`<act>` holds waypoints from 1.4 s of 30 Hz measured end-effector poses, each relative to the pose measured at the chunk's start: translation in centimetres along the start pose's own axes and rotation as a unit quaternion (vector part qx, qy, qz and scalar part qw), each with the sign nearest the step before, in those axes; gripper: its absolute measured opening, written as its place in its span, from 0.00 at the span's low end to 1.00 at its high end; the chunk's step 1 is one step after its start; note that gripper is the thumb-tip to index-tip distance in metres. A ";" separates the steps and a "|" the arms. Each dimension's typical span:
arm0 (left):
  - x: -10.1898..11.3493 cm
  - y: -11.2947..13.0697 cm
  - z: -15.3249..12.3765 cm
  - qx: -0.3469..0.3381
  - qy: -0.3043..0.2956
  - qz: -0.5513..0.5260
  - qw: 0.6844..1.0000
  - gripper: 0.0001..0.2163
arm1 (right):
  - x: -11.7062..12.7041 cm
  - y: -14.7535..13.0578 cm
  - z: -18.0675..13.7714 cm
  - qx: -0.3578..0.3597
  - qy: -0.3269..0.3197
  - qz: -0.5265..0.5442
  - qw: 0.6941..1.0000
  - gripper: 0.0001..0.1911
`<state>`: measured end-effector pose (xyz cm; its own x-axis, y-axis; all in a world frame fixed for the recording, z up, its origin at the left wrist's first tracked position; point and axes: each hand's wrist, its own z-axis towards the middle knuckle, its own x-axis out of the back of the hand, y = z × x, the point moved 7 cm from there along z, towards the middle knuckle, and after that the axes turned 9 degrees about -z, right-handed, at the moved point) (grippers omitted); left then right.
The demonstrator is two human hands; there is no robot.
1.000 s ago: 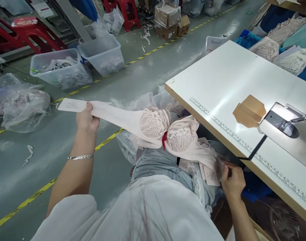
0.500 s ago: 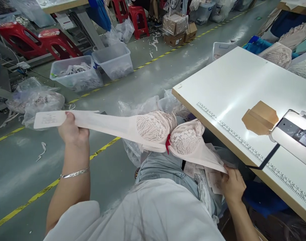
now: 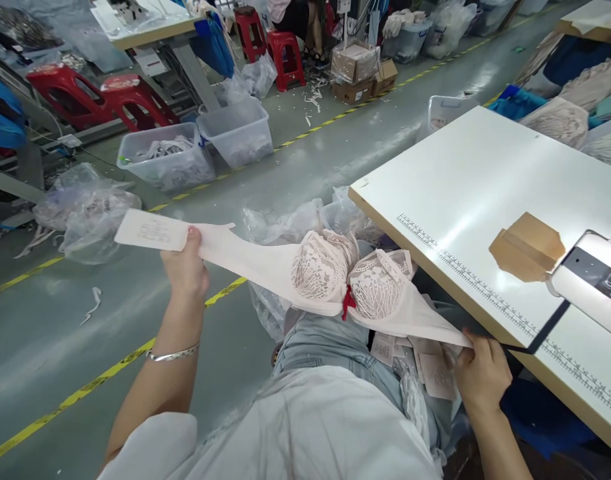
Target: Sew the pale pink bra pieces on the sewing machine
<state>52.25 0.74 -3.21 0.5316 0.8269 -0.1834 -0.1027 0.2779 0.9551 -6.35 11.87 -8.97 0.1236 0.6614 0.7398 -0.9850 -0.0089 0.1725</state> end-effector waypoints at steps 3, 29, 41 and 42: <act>-4.4 4.1 -2.3 -0.038 -0.019 -0.050 0.998 0.08 | 0.0 2.2 -1.3 -0.073 -0.031 -0.023 0.997 0.15; -28.2 9.8 -44.6 -0.550 -0.674 0.080 0.488 0.12 | 4.1 24.1 6.0 -0.278 -0.212 -0.120 0.929 0.09; -24.6 8.2 -45.6 -0.558 -0.639 0.045 0.528 0.18 | 2.6 25.2 5.8 -0.330 -0.313 -0.051 0.889 0.07; -24.6 8.2 -45.5 -0.550 -0.644 0.035 0.530 0.19 | 2.6 25.4 5.8 -0.340 -0.323 -0.042 0.883 0.07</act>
<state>0.10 4.90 -1.43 0.5541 0.0304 0.8319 -0.2112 0.9718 0.1052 -30.33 8.98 1.10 0.0269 0.0718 0.9971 -0.7871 0.6163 -0.0232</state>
